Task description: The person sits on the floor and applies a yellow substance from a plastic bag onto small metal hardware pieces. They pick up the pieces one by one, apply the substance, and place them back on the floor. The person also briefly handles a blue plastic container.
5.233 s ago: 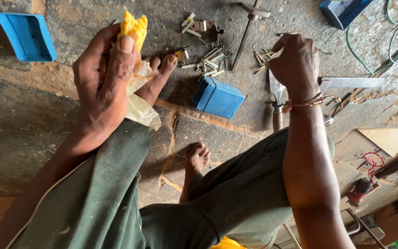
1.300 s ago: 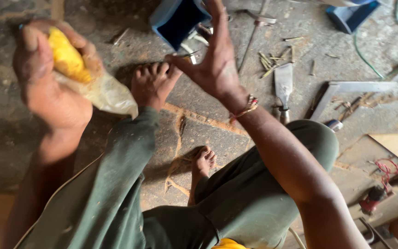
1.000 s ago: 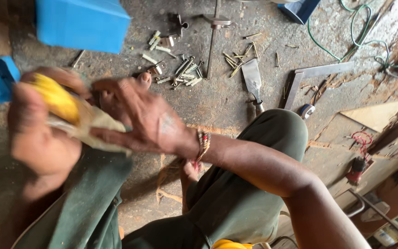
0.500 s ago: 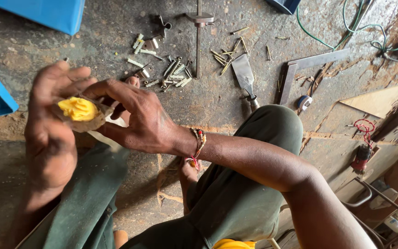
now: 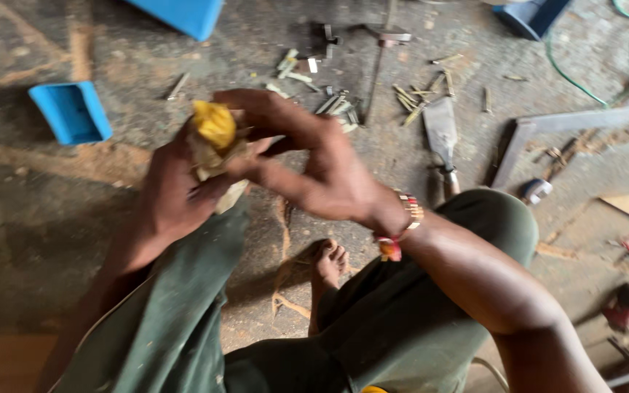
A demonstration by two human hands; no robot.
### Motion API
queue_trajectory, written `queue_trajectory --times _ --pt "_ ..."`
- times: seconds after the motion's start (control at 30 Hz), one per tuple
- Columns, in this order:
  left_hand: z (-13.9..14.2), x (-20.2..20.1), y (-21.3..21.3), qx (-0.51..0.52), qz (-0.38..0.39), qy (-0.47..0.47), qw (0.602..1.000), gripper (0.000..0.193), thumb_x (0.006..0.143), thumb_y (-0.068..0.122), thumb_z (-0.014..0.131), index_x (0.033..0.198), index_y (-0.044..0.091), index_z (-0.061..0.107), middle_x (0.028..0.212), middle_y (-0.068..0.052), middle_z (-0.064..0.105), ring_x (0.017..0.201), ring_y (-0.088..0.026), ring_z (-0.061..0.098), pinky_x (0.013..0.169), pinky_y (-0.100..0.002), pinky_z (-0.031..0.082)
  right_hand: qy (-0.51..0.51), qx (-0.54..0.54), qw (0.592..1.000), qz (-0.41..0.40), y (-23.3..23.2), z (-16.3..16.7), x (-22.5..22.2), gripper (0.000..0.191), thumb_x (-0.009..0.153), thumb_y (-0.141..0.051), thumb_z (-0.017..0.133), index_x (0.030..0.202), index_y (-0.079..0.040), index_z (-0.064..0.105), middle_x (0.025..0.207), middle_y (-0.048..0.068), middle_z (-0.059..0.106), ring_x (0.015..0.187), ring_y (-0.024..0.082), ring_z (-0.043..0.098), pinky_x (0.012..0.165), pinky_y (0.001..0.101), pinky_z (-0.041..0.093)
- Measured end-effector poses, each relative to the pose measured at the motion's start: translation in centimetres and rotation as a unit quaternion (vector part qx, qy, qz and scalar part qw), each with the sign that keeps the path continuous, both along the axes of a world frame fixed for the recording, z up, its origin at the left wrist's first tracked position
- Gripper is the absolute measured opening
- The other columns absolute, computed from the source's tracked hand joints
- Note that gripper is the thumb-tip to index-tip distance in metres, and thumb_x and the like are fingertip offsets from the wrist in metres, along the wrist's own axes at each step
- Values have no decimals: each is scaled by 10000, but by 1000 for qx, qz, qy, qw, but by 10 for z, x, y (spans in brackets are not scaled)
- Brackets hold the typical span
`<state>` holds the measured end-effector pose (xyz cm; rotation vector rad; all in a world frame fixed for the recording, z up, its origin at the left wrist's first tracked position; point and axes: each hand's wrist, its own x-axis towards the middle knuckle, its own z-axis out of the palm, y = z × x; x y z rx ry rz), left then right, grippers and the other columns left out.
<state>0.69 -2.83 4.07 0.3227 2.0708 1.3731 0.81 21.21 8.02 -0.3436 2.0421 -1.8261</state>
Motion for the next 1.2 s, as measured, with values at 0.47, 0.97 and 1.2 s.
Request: queue_trajectory --times 0.47,0.97,1.2 --pt "0 -1 13 128 45 35 990 613 1043 315 684 1493 27 382 1326 -167 652 1117 -273 732 955 -427 651 -182 -56 977 -90 13 6 -19 212 1037 -146 728 1162 1 641 1095 152 762 922 185 789 837 319 710" --pt "3 -8 0 -38 95 327 940 215 999 148 837 1141 35 721 1079 -85 613 953 -219 647 795 -329 581 -63 45 995 -57 6 13 -15 304 980 -47 786 1238 20 641 1202 147 722 1099 198 761 1001 320 663" --pt "-6 -4 0 92 153 211 961 181 1009 56 800 1157 25 700 1122 -88 656 987 -179 700 860 -288 641 -149 -4 985 -89 15 4 -18 273 995 3 731 1252 -13 638 1163 131 757 1069 185 789 978 312 692"
